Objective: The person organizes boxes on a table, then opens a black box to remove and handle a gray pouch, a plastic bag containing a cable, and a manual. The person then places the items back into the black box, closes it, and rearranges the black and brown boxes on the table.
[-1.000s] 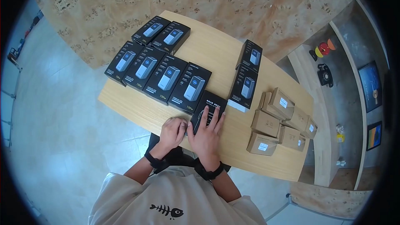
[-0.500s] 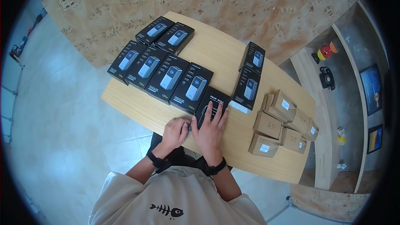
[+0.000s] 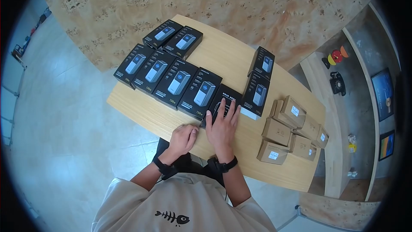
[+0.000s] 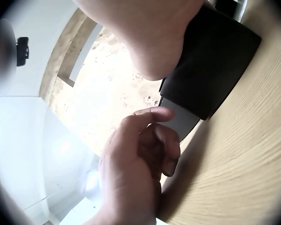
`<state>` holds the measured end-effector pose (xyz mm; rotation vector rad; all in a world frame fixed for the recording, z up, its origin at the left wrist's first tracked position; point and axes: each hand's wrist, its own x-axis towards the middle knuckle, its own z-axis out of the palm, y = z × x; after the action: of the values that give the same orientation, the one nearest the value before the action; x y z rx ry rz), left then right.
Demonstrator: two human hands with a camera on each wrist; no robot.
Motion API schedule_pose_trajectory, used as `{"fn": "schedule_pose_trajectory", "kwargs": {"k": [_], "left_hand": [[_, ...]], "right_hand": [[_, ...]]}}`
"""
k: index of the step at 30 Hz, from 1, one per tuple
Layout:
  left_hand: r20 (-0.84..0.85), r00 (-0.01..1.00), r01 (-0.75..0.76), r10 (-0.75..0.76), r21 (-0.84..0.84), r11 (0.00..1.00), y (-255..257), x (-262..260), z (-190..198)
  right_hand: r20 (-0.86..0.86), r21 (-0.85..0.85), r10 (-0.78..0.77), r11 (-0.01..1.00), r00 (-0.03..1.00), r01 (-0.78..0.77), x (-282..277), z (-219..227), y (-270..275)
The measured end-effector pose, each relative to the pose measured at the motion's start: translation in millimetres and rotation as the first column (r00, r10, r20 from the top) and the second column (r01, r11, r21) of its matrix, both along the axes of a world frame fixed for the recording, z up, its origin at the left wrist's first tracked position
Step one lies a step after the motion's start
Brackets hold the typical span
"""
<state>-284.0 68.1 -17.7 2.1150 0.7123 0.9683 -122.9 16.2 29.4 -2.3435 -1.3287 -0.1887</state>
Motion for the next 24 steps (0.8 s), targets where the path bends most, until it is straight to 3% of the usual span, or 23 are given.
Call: {"fn": "schedule_pose_trajectory", "kwargs": {"k": [24], "left_hand": [[-0.05, 0.998, 0.043, -0.042, 0.038, 0.998, -0.4, 0.1, 1.5]], "right_hand": [[0.074, 0.052, 0.051, 0.997, 0.996, -0.055, 16.7, 0.0, 12.7]]}}
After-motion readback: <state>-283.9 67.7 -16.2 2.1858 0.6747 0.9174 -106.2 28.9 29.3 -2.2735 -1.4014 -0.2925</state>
